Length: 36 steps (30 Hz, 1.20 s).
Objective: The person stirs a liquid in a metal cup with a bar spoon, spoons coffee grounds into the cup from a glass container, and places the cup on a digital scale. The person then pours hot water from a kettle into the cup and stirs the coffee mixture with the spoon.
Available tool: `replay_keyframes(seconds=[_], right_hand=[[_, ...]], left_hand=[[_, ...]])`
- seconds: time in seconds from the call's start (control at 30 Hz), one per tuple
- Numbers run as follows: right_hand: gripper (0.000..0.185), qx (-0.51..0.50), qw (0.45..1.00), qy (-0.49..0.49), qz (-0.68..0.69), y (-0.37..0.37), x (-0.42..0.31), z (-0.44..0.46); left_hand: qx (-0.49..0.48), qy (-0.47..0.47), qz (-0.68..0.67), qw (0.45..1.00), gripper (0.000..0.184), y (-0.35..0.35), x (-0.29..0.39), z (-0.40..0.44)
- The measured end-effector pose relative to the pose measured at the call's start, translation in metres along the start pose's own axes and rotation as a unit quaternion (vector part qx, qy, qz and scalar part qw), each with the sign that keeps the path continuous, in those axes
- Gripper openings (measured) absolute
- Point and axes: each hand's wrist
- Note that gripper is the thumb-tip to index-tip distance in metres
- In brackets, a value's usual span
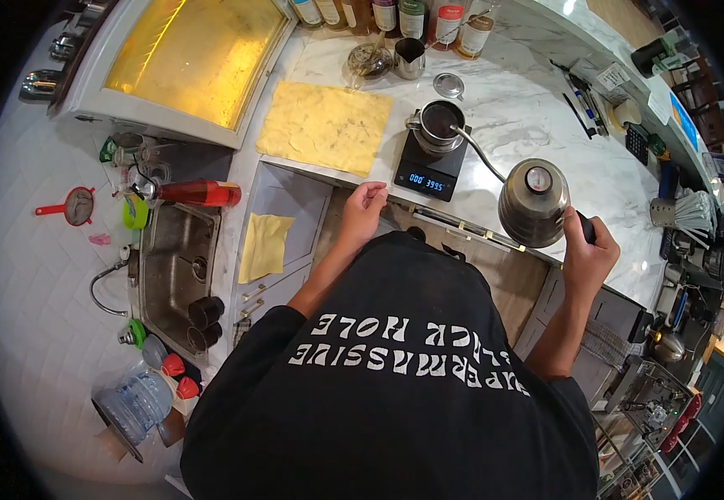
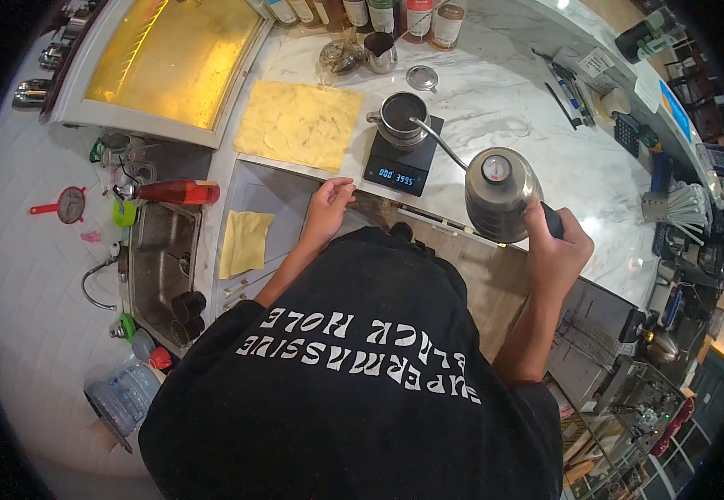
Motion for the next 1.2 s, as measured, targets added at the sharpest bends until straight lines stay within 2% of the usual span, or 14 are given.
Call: replay_keyframes(seconds=[0.13,0.53,0.7,0.93,1.2], right_hand=[[0.035,0.007,1.000,0.012,0.024,0.008,-0.004,0.000],[0.037,0.027,0.999,0.027,-0.032,0.001,-0.004,-0.008],[0.037,0.017,0.998,0.055,0.031,0.009,-0.006,-0.011],[0.037,0.049,0.984,0.109,0.134,0.020,0.008,-0.021],[0.032,0.035,0.961,0.098,0.257,0.021,-0.028,-0.049]], left_hand=[[0.001,0.007,-0.017,1.000,0.025,-0.003,-0.001,0.001],[-0.026,-0.018,0.003,1.000,0.026,-0.013,0.016,0.013],[-0.036,0.015,0.004,0.999,0.026,-0.022,0.015,0.026],[-0.048,-0.012,0.045,0.998,0.034,-0.044,0.018,0.031],[-0.038,-0.028,0.038,0.998,0.034,-0.084,0.020,0.039]])
Point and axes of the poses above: each hand's wrist, its own z-axis towards the middle knuckle, its own y-axis out of the palm, x = y × z, and after that the axes turned 10 degrees about -x, right-handed
